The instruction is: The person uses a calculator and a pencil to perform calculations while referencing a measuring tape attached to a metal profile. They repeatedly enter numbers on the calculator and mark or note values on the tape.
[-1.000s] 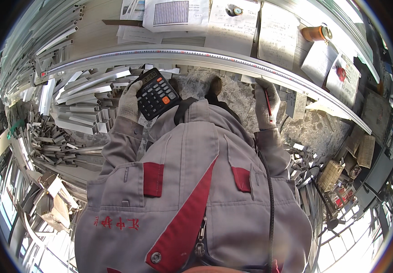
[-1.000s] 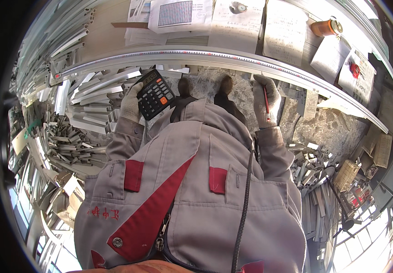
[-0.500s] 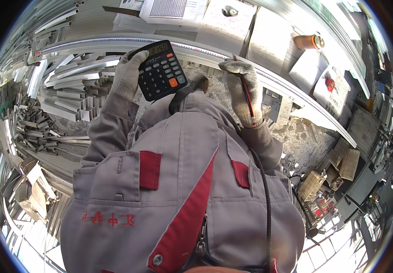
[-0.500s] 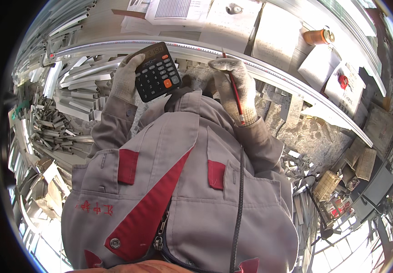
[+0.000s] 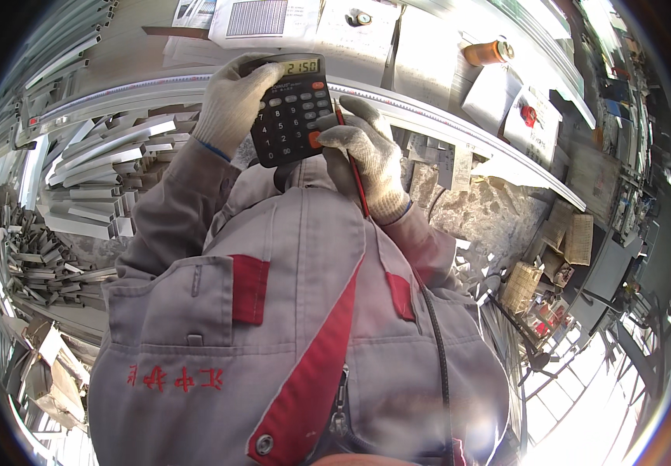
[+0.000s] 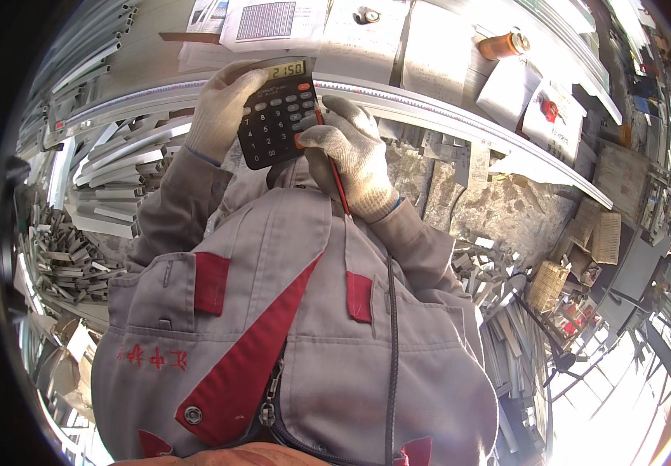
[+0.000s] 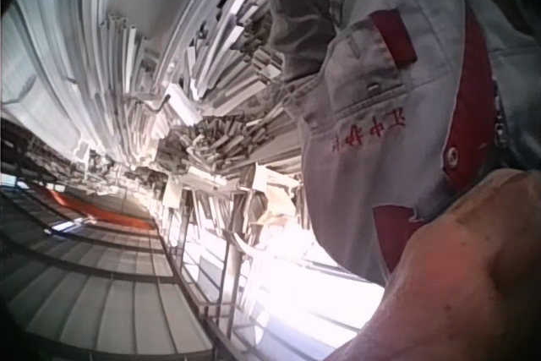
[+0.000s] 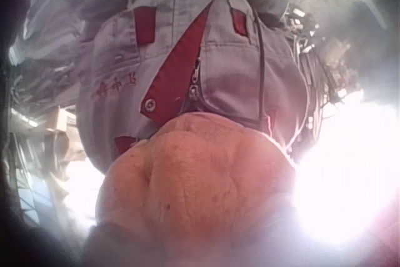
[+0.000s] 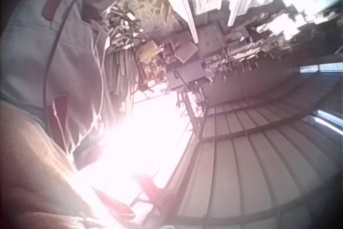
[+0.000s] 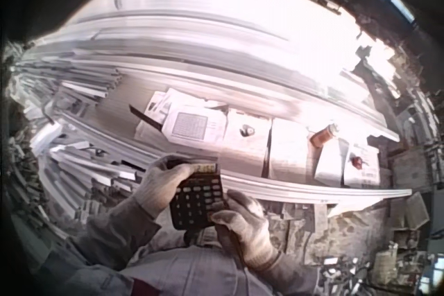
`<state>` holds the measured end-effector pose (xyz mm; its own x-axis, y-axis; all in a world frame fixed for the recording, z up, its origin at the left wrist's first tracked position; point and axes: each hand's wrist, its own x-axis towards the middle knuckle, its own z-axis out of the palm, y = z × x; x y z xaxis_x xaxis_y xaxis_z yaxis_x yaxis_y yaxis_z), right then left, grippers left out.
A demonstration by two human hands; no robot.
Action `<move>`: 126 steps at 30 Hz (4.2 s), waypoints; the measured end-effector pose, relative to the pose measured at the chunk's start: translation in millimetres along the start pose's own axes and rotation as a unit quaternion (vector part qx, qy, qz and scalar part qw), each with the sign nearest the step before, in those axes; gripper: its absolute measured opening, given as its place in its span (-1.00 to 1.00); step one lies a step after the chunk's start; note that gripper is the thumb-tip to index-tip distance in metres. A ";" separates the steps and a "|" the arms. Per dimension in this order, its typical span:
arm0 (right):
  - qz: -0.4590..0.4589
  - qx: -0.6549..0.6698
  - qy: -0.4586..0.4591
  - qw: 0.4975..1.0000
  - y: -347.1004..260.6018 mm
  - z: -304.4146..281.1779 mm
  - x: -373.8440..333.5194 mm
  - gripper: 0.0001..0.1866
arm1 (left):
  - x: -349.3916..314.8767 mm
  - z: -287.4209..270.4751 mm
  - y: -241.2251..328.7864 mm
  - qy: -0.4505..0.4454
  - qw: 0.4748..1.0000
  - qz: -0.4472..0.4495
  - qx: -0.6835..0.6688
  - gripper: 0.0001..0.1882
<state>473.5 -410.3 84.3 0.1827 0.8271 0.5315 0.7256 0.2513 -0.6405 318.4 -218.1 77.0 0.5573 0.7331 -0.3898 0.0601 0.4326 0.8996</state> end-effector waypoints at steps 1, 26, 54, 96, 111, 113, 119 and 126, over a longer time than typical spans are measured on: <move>0.005 -0.006 -0.001 1.000 -2.6 2.6 -0.2 -0.66 | 1.6 -3.0 -0.9 -0.009 1.000 0.006 0.000 -0.74; -0.025 -0.049 -0.038 0.998 -37.0 42.8 25.6 -0.67 | 24.9 -1.9 -15.6 -0.027 0.999 0.016 0.021 -0.75; 0.096 -0.057 0.042 0.993 -31.0 47.8 25.3 -0.69 | 66.5 -64.3 -24.7 0.034 0.999 -0.024 0.009 -0.65; 0.498 0.141 0.017 0.855 199.8 41.0 -53.8 -0.81 | 80.5 -25.4 -100.4 0.038 0.959 -0.237 0.152 -0.62; 0.534 0.208 0.009 0.819 264.3 51.2 -65.8 -0.70 | 82.6 -39.0 -136.2 0.029 0.965 -0.256 0.055 -0.60; 0.534 0.208 -0.001 0.819 264.8 54.3 -62.3 -0.70 | 83.0 -41.0 -138.3 0.028 0.963 -0.263 0.060 -0.60; 0.486 0.209 -0.076 0.845 259.7 88.7 -48.0 -0.76 | 84.1 -43.5 -145.2 0.023 0.961 -0.272 0.045 -0.60; 0.442 0.175 -0.113 0.872 256.4 128.3 -34.9 -0.74 | 80.2 -49.1 -151.4 0.023 0.950 -0.308 0.042 -0.61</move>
<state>568.1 -310.1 -169.6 0.4054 0.8429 -0.3539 0.1130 -0.4304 -0.8956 313.4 -198.9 -100.1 0.3582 0.3770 -0.8541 0.4299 0.7455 0.5094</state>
